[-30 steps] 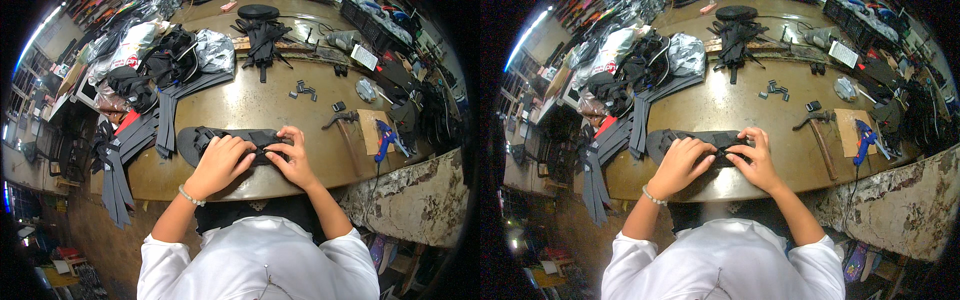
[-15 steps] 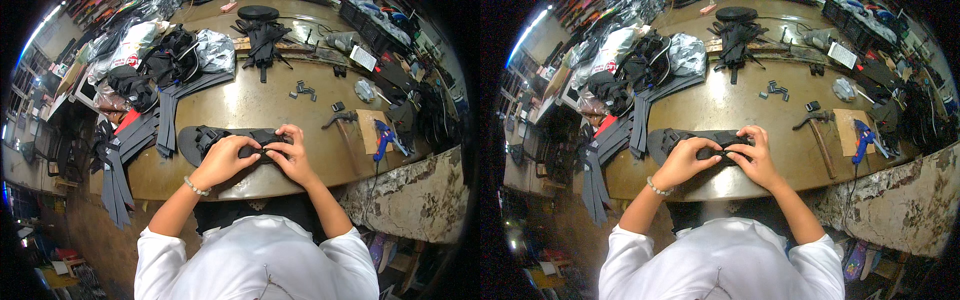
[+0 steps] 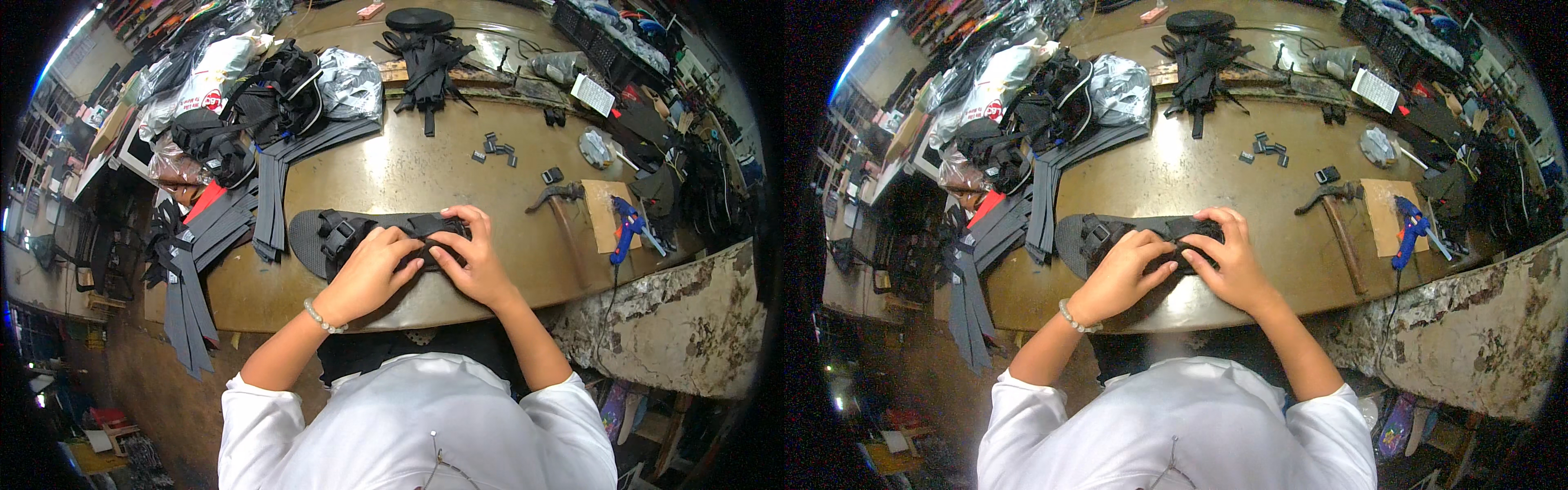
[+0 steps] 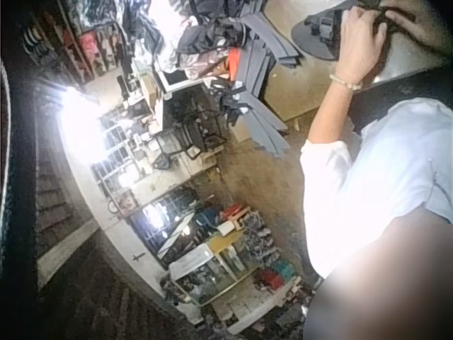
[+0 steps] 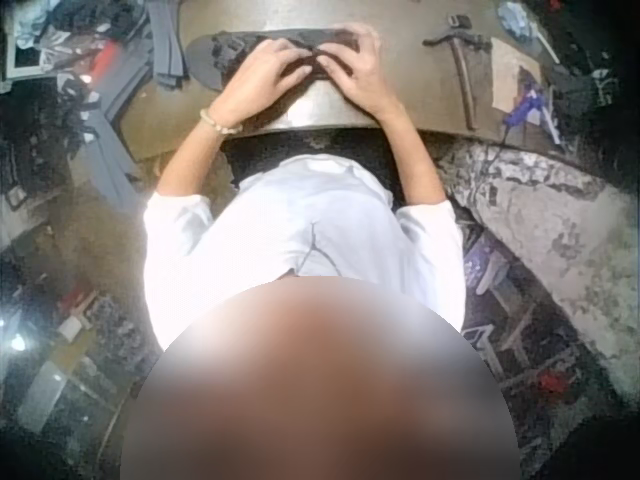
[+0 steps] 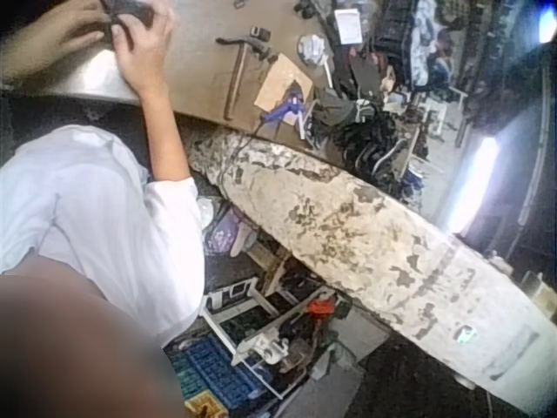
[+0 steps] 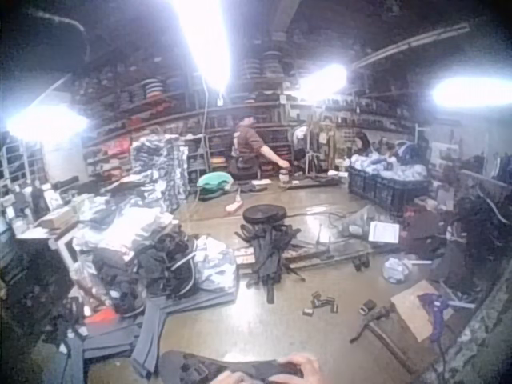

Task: The person assembles a black sandal by attaching straps and plastic buckles to the sole. They use a hot glue gun to secure the components and thread the straps through the buckles, repeating the process for multiple parts.

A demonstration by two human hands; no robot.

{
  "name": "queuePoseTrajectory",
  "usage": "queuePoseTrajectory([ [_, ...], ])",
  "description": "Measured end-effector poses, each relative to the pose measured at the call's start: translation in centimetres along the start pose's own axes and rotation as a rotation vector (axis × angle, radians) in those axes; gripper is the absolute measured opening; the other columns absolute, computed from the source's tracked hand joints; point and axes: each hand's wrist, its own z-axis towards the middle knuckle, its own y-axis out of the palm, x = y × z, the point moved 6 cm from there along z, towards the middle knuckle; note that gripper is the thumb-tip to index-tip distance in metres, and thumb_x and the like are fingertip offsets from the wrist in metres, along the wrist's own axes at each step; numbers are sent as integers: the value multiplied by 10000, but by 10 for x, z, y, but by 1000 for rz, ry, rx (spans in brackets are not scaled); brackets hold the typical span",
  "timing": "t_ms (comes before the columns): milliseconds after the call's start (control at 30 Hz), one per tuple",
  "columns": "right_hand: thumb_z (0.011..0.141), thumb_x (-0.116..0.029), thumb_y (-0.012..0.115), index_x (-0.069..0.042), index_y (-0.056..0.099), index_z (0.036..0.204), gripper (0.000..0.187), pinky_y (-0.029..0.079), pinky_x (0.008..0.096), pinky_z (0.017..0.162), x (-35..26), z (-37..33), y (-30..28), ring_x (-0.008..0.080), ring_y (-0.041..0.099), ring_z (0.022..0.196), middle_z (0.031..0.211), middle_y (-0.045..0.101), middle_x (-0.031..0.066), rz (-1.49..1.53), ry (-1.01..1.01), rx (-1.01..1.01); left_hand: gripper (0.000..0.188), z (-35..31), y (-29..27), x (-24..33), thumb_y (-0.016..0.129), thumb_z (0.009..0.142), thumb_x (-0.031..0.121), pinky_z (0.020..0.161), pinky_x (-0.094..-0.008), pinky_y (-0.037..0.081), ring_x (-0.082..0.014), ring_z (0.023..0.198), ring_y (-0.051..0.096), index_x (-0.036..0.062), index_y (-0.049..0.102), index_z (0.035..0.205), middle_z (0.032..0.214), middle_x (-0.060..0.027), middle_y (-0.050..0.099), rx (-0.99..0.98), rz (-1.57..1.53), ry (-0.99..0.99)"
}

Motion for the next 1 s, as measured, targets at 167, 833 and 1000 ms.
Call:
queuePoseTrajectory([
  [167, 736, -172, 785, -83, 662, 975, 284, 334, 458, 1058, -6, -2, 2, 352, 379, 1254, 1286, 478, 120, -3, -46, 4, 232, 2, -1, -11, 658, 879, 175, 874, -383, 455, -311, 955, 577, -1, 655, 1030, 979, -140, 607, -40, -200, -66],
  [833, 786, -87, 725, -29, 651, 1038, 269, 360, 429, 1046, 8, -2, 5, 352, 425, 1253, 1317, 456, 169, 203, 76, -39, 216, 0, -1, 7, 647, 827, 83, 789, -359, 392, -252, 910, 557, 55, 596, 1036, 975, -64, 622, 193, 74, 209],
  [1000, 794, -43, 683, -26, 609, 1049, 265, 349, 438, 1048, -1, 4, 2, 376, 419, 1248, 1340, 430, 175, 134, 55, -50, 348, 5, 3, 13, 689, 750, 41, 799, -367, 387, -258, 861, 528, 45, 541, 1065, 938, -67, 582, 238, 239, 333],
])
